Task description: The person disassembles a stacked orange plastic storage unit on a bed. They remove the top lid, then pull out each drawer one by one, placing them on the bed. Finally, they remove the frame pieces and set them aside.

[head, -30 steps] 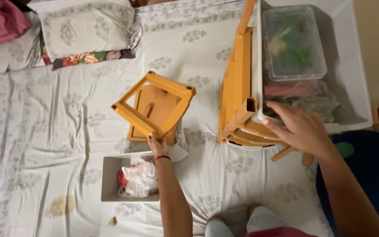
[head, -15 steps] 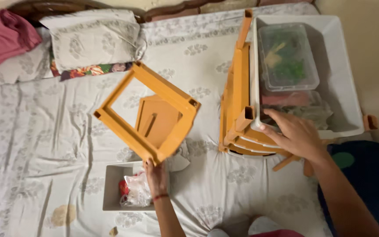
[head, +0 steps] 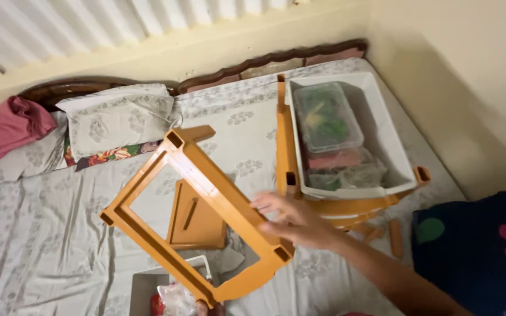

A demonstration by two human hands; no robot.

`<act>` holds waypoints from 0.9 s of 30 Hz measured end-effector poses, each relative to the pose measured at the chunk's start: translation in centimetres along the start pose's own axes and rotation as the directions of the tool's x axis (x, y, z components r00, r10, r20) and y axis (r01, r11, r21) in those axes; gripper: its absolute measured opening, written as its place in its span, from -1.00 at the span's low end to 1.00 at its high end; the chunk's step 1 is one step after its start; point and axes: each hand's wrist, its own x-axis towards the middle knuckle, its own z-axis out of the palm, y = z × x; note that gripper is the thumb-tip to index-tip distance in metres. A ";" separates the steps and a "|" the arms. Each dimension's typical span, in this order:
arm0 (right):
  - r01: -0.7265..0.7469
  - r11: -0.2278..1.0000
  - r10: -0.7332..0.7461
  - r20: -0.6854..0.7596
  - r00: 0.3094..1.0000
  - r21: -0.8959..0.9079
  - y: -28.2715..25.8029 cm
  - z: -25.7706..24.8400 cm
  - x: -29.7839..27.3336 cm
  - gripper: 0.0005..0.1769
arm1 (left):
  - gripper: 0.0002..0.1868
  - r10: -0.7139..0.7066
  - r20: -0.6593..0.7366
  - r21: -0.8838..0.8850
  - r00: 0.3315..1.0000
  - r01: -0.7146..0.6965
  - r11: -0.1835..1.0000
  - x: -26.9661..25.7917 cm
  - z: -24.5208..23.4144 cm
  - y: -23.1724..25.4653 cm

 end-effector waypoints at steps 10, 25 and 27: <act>0.014 0.959 -0.057 0.144 0.988 0.283 0.7 7.7 0.8 -0.42 | -0.28 -0.208 0.113 0.489 0.971 0.128 0.863 -2.4 -0.8 1.6; 0.027 0.985 -0.041 0.082 0.996 0.172 7.4 14.1 -9.4 -0.59 | -0.41 0.447 0.055 0.268 0.893 -0.444 0.855 -4.8 21.0 9.6; 0.062 0.990 -0.080 0.138 0.987 0.125 6.9 12.9 -9.3 -0.49 | -0.40 0.436 -0.024 0.368 0.900 -0.397 0.840 -4.8 21.5 8.5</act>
